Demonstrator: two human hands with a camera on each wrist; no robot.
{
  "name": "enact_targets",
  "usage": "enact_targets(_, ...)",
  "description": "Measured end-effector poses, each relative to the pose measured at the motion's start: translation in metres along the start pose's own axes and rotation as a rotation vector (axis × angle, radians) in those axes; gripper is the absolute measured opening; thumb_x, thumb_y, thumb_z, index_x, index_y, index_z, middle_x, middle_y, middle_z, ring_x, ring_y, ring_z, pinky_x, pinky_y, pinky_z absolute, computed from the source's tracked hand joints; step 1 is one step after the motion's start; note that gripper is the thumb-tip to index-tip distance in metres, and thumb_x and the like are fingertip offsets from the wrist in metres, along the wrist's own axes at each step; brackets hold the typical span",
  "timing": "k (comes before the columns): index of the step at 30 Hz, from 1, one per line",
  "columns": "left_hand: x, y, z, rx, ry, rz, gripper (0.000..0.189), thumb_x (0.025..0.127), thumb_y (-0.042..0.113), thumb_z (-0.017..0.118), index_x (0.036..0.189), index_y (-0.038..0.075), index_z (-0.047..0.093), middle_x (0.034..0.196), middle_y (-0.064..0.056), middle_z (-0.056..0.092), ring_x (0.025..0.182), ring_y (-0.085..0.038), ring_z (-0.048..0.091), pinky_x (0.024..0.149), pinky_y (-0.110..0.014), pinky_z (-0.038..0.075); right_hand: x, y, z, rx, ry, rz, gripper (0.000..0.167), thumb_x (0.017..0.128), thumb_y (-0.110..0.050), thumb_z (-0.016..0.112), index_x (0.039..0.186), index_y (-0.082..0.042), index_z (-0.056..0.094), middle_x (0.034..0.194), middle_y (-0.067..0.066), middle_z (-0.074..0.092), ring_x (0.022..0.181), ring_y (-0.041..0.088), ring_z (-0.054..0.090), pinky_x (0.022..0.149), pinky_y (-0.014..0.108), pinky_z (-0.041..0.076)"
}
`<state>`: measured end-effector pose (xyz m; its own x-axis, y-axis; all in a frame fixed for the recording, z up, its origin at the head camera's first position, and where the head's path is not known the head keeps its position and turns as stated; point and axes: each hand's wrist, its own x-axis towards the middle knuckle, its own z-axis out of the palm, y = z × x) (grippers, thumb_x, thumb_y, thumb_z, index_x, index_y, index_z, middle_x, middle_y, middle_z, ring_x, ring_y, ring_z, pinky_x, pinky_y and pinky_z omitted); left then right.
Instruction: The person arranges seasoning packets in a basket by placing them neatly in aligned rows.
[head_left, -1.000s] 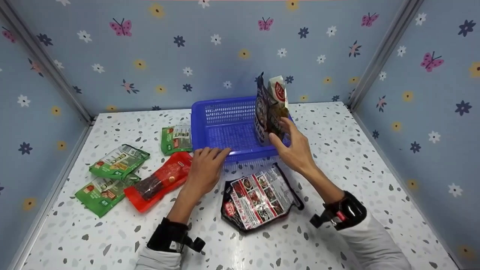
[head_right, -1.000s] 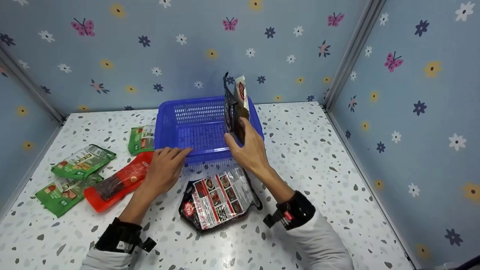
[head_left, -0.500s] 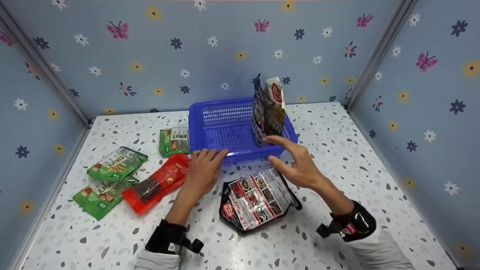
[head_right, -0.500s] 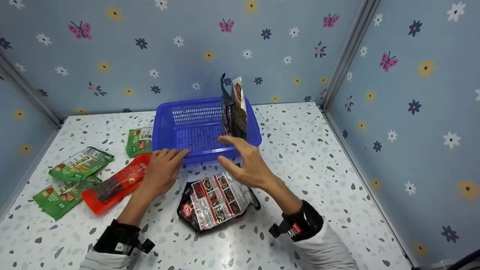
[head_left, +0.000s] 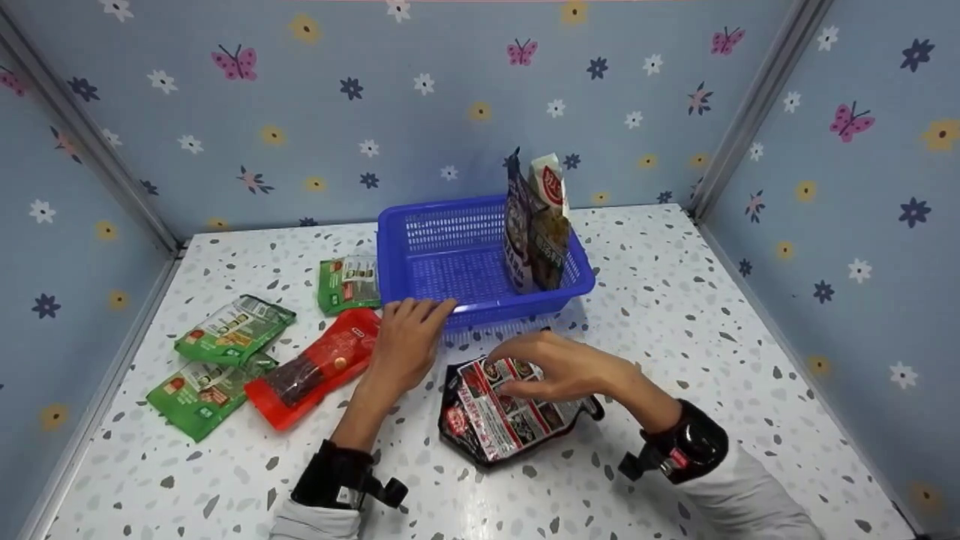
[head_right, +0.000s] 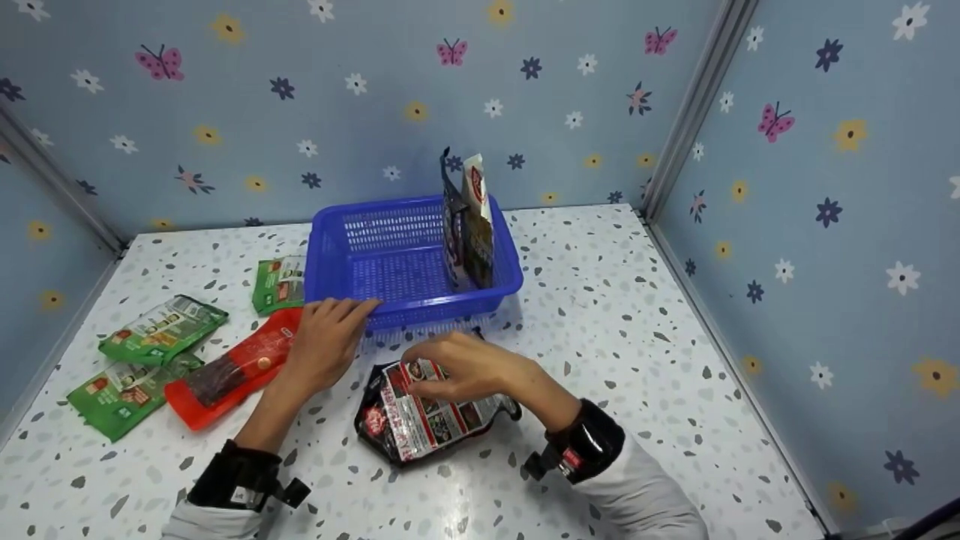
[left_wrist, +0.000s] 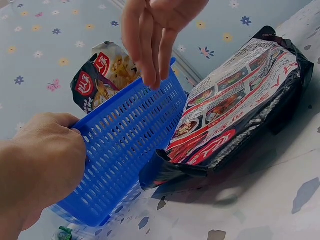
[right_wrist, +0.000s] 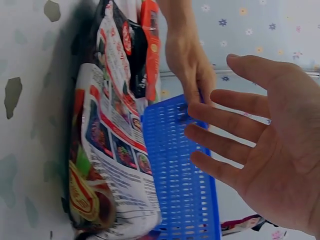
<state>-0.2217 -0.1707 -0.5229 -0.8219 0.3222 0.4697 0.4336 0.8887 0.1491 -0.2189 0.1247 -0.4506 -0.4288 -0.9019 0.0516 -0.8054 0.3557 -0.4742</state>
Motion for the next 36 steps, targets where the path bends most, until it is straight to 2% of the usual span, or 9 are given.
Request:
enact_targets(10,0.0,0.001,-0.001,0.007,-0.006,-0.005,0.04,0.113,0.021,0.064,0.153,0.022,0.066,0.13,-0.009,0.079,0.114,-0.033,0.069,0.102,-0.053,0.052,0.018,0.009,0.02,-0.223,-0.07,0.057,0.064,0.111,-0.042,0.071,0.162,-0.006,0.056,0.168,0.017,0.06,0.157,0.037,0.058,0.132,0.055,0.046)
enact_targets(15,-0.001,0.0,-0.001,0.007,-0.017,-0.009,0.041,0.113,0.02,0.065,0.154,0.021,0.066,0.131,-0.01,0.079,0.116,-0.034,0.069,0.103,-0.054,0.052,0.029,0.011,0.03,-0.31,-0.15,0.101,0.073,0.11,-0.052,0.07,0.168,-0.012,0.049,0.173,0.015,0.055,0.159,0.037,0.055,0.135,0.057,0.042)
enact_targets(19,-0.001,0.0,-0.001,0.006,-0.011,-0.003,0.04,0.114,0.021,0.063,0.154,0.021,0.066,0.131,-0.01,0.079,0.115,-0.034,0.069,0.102,-0.053,0.052,0.035,0.013,0.037,-0.334,-0.207,0.14,0.077,0.109,-0.055,0.07,0.171,-0.016,0.046,0.172,0.012,0.057,0.155,0.034,0.06,0.134,0.055,0.044)
enact_targets(25,-0.001,0.0,0.0,0.026,0.028,0.02,0.039,0.114,0.019,0.062,0.152,0.022,0.068,0.129,-0.009,0.079,0.113,-0.035,0.068,0.098,-0.052,0.051,0.039,0.017,0.043,-0.364,-0.187,0.121,0.077,0.105,-0.054,0.076,0.165,-0.012,0.052,0.159,0.013,0.067,0.143,0.033,0.069,0.125,0.051,0.054)
enact_targets(30,-0.001,0.0,0.0,0.037,0.02,0.018,0.039,0.114,0.02,0.06,0.153,0.022,0.066,0.13,-0.009,0.078,0.114,-0.034,0.068,0.099,-0.051,0.051,0.046,0.019,0.042,-0.343,-0.173,0.143,0.078,0.1,-0.055,0.083,0.159,-0.009,0.059,0.146,0.013,0.073,0.126,0.03,0.075,0.11,0.044,0.064)
enact_targets(32,-0.002,0.0,-0.001,0.035,0.011,0.016,0.04,0.115,0.021,0.059,0.154,0.023,0.065,0.13,-0.008,0.078,0.113,-0.033,0.068,0.099,-0.05,0.051,0.049,0.02,0.041,-0.287,-0.176,0.177,0.077,0.1,-0.052,0.084,0.158,-0.007,0.06,0.146,0.014,0.073,0.123,0.029,0.076,0.106,0.042,0.066)
enact_targets(36,-0.001,-0.001,-0.001,0.026,0.003,0.013,0.04,0.115,0.022,0.06,0.155,0.022,0.065,0.13,-0.009,0.078,0.112,-0.033,0.067,0.099,-0.05,0.051,0.058,0.022,0.036,-0.16,-0.171,0.209,0.068,0.101,-0.041,0.086,0.153,-0.003,0.064,0.145,0.017,0.072,0.121,0.03,0.077,0.106,0.042,0.066)
